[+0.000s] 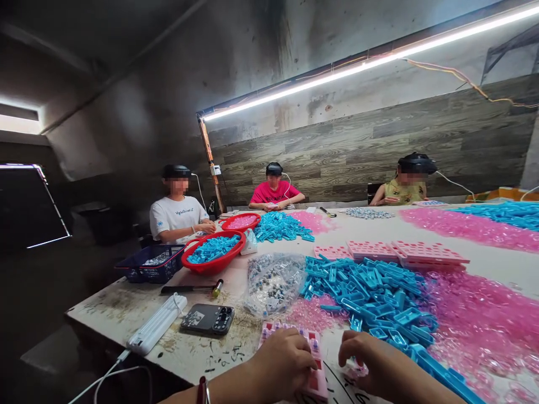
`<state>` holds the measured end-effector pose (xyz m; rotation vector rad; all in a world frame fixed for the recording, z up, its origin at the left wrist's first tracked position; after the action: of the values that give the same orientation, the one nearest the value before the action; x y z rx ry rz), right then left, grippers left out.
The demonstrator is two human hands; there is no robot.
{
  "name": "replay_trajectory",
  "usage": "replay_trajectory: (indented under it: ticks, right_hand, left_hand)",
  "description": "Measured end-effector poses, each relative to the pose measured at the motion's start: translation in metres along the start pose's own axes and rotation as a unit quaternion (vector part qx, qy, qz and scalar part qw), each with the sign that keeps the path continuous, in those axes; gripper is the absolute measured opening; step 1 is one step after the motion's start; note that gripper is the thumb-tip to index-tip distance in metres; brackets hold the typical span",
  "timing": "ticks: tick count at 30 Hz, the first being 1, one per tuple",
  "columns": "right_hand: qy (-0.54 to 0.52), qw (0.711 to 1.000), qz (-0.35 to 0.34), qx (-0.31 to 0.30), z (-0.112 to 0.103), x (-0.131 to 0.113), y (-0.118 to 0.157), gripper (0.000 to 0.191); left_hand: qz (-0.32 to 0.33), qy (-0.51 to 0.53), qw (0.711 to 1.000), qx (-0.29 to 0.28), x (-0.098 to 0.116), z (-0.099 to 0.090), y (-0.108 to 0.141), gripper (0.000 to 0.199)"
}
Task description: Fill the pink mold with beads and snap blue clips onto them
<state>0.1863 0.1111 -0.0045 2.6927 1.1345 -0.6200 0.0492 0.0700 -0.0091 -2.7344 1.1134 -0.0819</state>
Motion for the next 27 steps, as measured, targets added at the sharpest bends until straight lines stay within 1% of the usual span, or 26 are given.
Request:
replay_trajectory:
  ticks: [3, 7, 13, 17, 20, 23, 27]
  right_hand:
    - [-0.002, 1.0, -0.017, 0.001, 0.007, 0.005, -0.002, 0.026]
    - [-0.003, 1.0, -0.022, 0.006, 0.013, 0.012, -0.004, 0.027]
    - [0.013, 1.0, -0.006, 0.024, 0.008, 0.01, -0.005, 0.021]
    - [0.031, 0.999, 0.015, 0.039, 0.008, 0.014, -0.004, 0.023]
    - [0.029, 0.999, 0.012, 0.037, 0.009, 0.015, -0.003, 0.024]
    - [0.026, 0.999, 0.014, 0.034, 0.009, 0.015, -0.002, 0.023]
    - [0.024, 0.999, 0.016, 0.031, 0.008, 0.012, -0.001, 0.024]
  left_hand:
    - [-0.008, 0.006, 1.0, -0.001, 0.0, -0.002, 0.0, 0.014]
    - [-0.005, 0.011, 1.0, 0.002, 0.001, -0.001, 0.0, 0.014]
    - [-0.008, 0.015, 1.0, 0.007, 0.001, -0.001, -0.002, 0.016]
    - [-0.018, 0.021, 1.0, 0.0, 0.001, -0.002, -0.003, 0.019]
    - [-0.025, 0.029, 0.999, -0.008, 0.001, -0.005, -0.004, 0.018]
    - [-0.013, 0.022, 0.999, -0.021, 0.003, -0.007, -0.004, 0.015]
    - [-0.008, 0.008, 1.0, -0.021, 0.003, -0.005, -0.004, 0.014]
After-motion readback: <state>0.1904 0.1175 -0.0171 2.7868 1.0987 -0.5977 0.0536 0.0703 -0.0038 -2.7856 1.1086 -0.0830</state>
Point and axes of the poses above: each hand's wrist, its own y-axis away from the middle knuckle, its own z-axis out of the palm, x = y × z, the point moved 6 cm from there along -y, towards the middle knuckle
